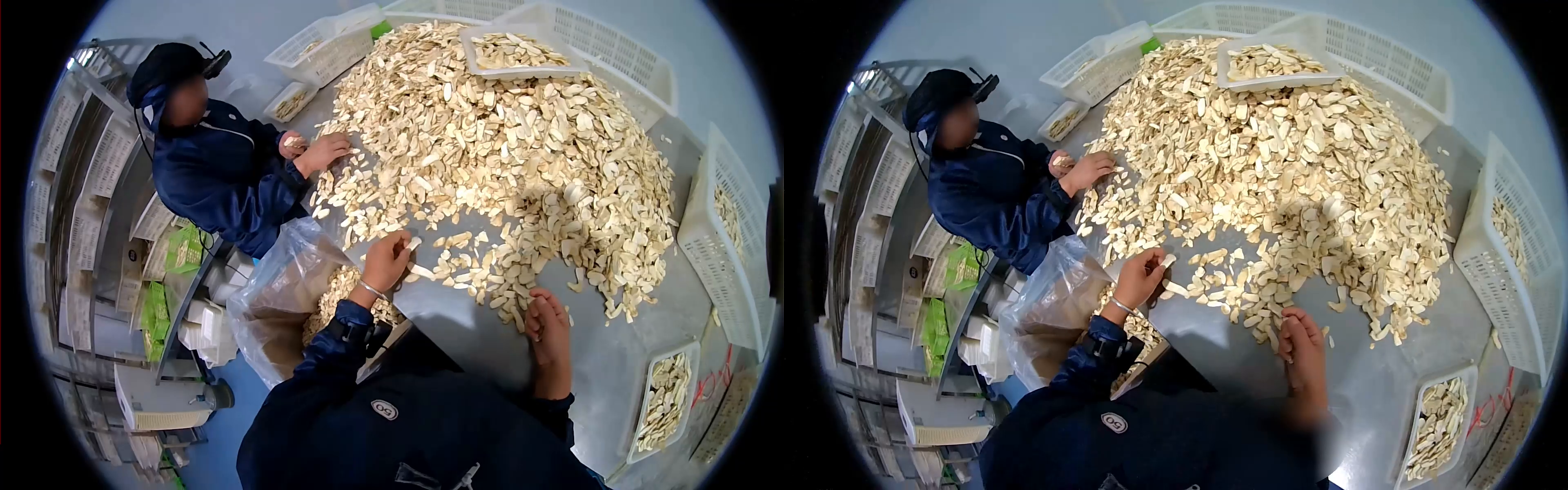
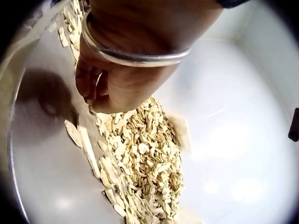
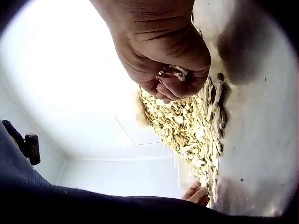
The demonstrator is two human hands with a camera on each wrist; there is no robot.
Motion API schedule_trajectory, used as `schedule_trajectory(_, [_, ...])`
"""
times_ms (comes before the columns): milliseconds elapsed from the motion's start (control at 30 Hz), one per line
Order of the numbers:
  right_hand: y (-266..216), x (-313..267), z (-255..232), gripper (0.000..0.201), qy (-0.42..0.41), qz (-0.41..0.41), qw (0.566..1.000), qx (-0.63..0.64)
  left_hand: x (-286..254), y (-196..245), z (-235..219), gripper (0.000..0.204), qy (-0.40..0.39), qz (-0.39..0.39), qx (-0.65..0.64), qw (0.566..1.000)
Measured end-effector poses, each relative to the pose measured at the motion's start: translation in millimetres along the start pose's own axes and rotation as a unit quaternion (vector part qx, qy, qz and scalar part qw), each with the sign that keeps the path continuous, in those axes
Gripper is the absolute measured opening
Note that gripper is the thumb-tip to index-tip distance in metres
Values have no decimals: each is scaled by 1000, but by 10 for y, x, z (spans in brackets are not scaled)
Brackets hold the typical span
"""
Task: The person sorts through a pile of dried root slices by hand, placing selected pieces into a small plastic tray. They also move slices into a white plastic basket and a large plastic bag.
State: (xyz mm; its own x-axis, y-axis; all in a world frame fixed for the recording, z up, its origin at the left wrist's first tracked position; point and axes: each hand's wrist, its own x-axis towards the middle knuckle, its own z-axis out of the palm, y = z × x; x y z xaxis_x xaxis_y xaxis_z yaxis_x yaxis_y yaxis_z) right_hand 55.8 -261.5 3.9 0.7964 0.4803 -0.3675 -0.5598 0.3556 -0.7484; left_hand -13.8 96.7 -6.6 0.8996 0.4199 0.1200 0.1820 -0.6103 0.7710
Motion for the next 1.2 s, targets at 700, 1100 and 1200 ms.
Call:
schedule_trajectory(700, [91,-47,199,19,-49,28,993,-106,-309,618,365,20,-211,-20,-210,954])
schedule_trajectory(1100, [73,0,99,16,5,1,999,-47,-204,679,217,14,-62,74,60,993])
schedule_trajectory(1200, [48,16,82,15,34,-29,998,-36,-177,688,381,16,-11,214,113,970])
